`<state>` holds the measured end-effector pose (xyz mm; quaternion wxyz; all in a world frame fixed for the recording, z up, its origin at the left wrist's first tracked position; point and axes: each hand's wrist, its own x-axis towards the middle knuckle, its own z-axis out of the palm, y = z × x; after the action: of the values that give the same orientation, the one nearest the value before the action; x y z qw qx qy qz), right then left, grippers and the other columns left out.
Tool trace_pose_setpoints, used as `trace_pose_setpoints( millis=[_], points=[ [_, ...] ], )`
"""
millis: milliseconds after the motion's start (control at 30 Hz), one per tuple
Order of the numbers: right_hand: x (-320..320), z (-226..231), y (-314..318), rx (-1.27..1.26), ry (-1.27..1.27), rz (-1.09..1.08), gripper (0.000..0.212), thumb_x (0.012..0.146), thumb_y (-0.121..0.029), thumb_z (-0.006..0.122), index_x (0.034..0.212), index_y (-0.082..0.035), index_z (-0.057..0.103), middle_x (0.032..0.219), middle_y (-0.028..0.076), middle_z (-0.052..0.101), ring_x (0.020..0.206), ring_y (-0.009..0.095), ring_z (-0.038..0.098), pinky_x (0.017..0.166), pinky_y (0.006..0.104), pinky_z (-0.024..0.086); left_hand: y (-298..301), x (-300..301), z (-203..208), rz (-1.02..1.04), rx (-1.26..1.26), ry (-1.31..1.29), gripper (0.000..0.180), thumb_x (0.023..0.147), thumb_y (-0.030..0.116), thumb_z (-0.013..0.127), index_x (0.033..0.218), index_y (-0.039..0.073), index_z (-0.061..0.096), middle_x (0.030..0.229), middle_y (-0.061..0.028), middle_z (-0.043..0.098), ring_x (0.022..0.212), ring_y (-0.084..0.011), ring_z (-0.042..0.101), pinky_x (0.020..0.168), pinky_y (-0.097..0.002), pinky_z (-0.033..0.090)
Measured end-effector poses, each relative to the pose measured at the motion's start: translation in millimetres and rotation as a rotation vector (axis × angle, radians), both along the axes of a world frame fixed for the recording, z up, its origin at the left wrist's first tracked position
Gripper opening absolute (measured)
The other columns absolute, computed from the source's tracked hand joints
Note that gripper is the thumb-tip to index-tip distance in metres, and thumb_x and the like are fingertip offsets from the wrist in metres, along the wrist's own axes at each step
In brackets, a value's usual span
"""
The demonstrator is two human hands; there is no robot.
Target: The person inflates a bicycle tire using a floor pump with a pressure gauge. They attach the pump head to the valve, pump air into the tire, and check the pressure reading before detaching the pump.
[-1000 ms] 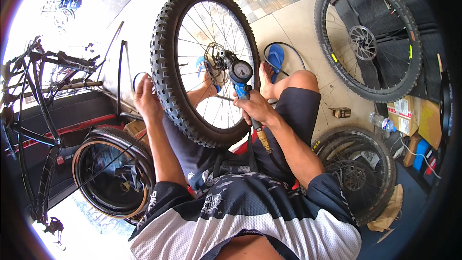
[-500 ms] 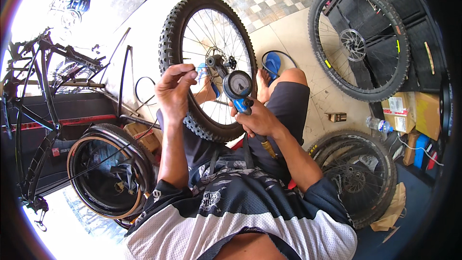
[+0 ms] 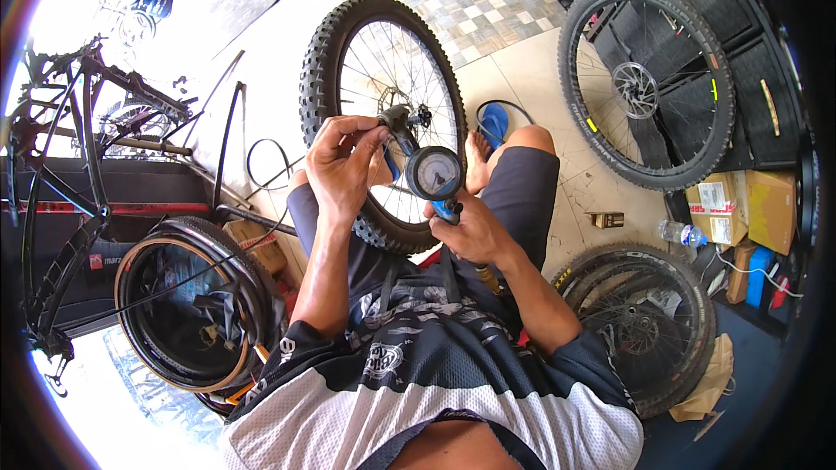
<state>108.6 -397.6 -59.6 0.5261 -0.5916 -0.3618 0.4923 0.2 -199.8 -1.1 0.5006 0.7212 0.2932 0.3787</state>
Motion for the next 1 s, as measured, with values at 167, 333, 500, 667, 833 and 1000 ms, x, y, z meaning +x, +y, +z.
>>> trace_pose_setpoints(
  millis=[167, 333, 500, 667, 833, 1000],
  points=[
    [-5, -2, 0, 0.082, -0.063, -0.051, 0.038, 0.092, -0.014, 0.068, 0.124, 0.002, 0.056, 0.094, 0.013, 0.072, 0.084, 0.026, 0.071, 0.083, 0.0399, 0.056, -4, -4, 5, 0.048, 0.124, 0.097, 0.018, 0.089, -0.008, 0.078, 0.106, -0.001, 0.076, 0.100, -0.0058, 0.074, 0.088, -0.0094, 0.068, 0.076, -0.0238, 0.055],
    [-4, -1, -4, 0.074, -0.066, -0.054, 0.039, 0.092, -0.014, 0.068, 0.126, 0.002, 0.055, 0.094, 0.015, 0.072, 0.085, 0.027, 0.072, 0.084, 0.0405, 0.056, -7, -4, 11, 0.060, 0.255, 0.178, 0.017, 0.090, -0.004, 0.079, 0.105, 0.001, 0.076, 0.097, -0.0063, 0.073, 0.079, -0.0106, 0.064, 0.072, -0.0257, 0.053],
    [-5, 4, -5, 0.085, -0.079, -0.065, 0.040, 0.092, -0.014, 0.068, 0.125, 0.003, 0.055, 0.093, 0.017, 0.072, 0.084, 0.031, 0.073, 0.083, 0.0417, 0.057, -9, 0, 17, 0.069, 0.259, 0.174, 0.015, 0.086, -0.003, 0.078, 0.101, 0.000, 0.075, 0.093, -0.0067, 0.072, 0.075, -0.0116, 0.065, 0.069, -0.0267, 0.053],
    [-10, 8, -4, 0.062, -0.107, -0.086, 0.040, 0.091, -0.014, 0.067, 0.124, 0.005, 0.053, 0.094, 0.023, 0.072, 0.088, 0.040, 0.074, 0.082, 0.0456, 0.057, -12, 1, 30, 0.078, 0.313, 0.323, 0.007, 0.092, 0.001, 0.074, 0.098, -0.003, 0.073, 0.093, -0.0047, 0.070, 0.076, -0.0064, 0.064, 0.068, -0.0252, 0.053],
    [-12, 11, -2, 0.038, -0.182, -0.117, 0.042, 0.091, -0.013, 0.067, 0.125, 0.005, 0.051, 0.095, 0.031, 0.070, 0.092, 0.051, 0.070, 0.083, 0.0520, 0.055, -13, 8, 36, 0.112, 0.269, 0.332, 0.004, 0.090, 0.001, 0.075, 0.093, -0.002, 0.073, 0.084, -0.0027, 0.070, 0.069, -0.0054, 0.062, 0.065, -0.0250, 0.053],
    [-9, 11, 0, 0.057, -0.252, -0.153, 0.045, 0.089, -0.012, 0.068, 0.125, 0.006, 0.050, 0.100, 0.034, 0.067, 0.097, 0.054, 0.068, 0.085, 0.0553, 0.054, -11, 9, 37, 0.092, 0.085, 0.322, 0.006, 0.093, 0.003, 0.075, 0.093, -0.002, 0.073, 0.081, -0.0025, 0.071, 0.069, -0.0052, 0.064, 0.065, -0.0233, 0.052]
  ],
)
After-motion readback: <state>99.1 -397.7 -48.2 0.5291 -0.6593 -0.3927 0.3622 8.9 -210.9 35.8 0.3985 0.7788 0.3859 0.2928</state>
